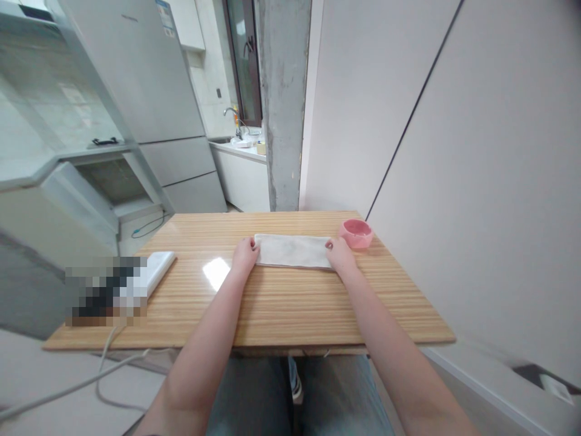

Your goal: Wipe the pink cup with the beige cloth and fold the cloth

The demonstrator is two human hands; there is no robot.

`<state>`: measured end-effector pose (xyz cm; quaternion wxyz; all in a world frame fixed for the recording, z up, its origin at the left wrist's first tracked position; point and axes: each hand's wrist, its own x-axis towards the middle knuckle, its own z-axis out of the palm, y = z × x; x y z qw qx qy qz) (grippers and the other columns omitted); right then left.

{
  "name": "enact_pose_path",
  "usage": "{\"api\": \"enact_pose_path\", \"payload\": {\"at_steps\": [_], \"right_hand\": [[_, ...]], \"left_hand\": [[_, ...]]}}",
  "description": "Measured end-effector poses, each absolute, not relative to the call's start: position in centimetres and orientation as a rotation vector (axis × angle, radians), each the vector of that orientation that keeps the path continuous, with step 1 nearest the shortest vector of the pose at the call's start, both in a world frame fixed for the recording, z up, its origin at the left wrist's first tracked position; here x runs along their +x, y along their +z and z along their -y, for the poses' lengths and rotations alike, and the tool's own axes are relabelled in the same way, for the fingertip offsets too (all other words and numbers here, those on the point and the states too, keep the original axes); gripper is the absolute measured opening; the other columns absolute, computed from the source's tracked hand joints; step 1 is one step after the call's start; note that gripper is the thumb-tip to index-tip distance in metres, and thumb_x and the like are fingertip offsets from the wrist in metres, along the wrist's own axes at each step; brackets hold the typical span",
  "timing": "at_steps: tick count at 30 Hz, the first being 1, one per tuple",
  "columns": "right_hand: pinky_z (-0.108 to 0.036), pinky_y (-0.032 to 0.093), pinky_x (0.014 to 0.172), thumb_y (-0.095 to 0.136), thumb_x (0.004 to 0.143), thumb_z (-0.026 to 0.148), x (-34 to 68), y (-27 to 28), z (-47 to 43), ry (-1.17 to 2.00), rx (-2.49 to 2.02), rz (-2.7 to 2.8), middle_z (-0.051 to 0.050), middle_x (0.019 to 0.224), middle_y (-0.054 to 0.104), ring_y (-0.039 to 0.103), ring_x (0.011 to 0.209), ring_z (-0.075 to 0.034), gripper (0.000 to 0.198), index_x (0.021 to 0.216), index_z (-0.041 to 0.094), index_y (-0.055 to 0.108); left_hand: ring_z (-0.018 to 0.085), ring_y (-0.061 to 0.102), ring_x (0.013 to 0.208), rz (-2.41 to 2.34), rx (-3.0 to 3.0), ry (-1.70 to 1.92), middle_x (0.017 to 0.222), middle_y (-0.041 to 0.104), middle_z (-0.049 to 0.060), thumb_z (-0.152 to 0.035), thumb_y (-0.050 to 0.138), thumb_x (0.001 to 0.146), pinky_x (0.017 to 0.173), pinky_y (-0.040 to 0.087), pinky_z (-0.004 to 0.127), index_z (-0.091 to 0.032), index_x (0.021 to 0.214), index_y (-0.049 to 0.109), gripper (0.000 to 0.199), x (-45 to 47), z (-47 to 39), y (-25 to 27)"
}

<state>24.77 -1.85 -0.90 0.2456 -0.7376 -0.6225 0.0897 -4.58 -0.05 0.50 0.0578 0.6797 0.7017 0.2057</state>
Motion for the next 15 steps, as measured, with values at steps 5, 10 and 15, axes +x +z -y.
{"api": "enact_pose_path", "payload": {"at_steps": [5, 10, 15], "right_hand": [[-0.032, 0.04, 0.099, 0.049, 0.083, 0.018, 24.1, -0.6, 1.9, 0.073, -1.903, 1.791, -0.013, 0.12, 0.057, 0.054, 0.113, -0.023, 0.032, 0.111, 0.016, 0.065], [-0.045, 0.024, 0.113, 0.043, 0.092, 0.038, 22.4, -1.8, 2.2, 0.158, -1.929, 2.071, -0.016, 0.148, 0.038, 0.032, 0.138, -0.029, 0.051, 0.137, 0.014, 0.046], [-0.052, 0.019, 0.114, 0.038, 0.095, 0.041, 22.2, -2.2, 2.2, 0.215, -1.988, 2.073, -0.017, 0.153, 0.029, 0.024, 0.142, -0.032, 0.057, 0.143, 0.012, 0.038]], "left_hand": [[0.031, 0.058, 0.106, -2.307, 1.989, 0.426, 0.111, 0.062, 0.019, -0.051, 0.05, 0.083, 0.085, 0.044, 0.038, -0.011, 0.105, 0.059, 0.046, -4.6, 0.6, 0.6], [0.036, 0.059, 0.106, -2.219, 2.047, 0.276, 0.11, 0.064, 0.022, -0.059, 0.05, 0.078, 0.086, 0.045, 0.042, -0.011, 0.099, 0.065, 0.054, -3.8, 0.7, 0.7], [0.028, 0.063, 0.096, -1.933, 1.912, 0.605, 0.101, 0.069, 0.014, -0.036, 0.058, 0.077, 0.079, 0.047, 0.034, -0.015, 0.093, 0.065, 0.027, -3.9, 0.2, 0.7]]}}
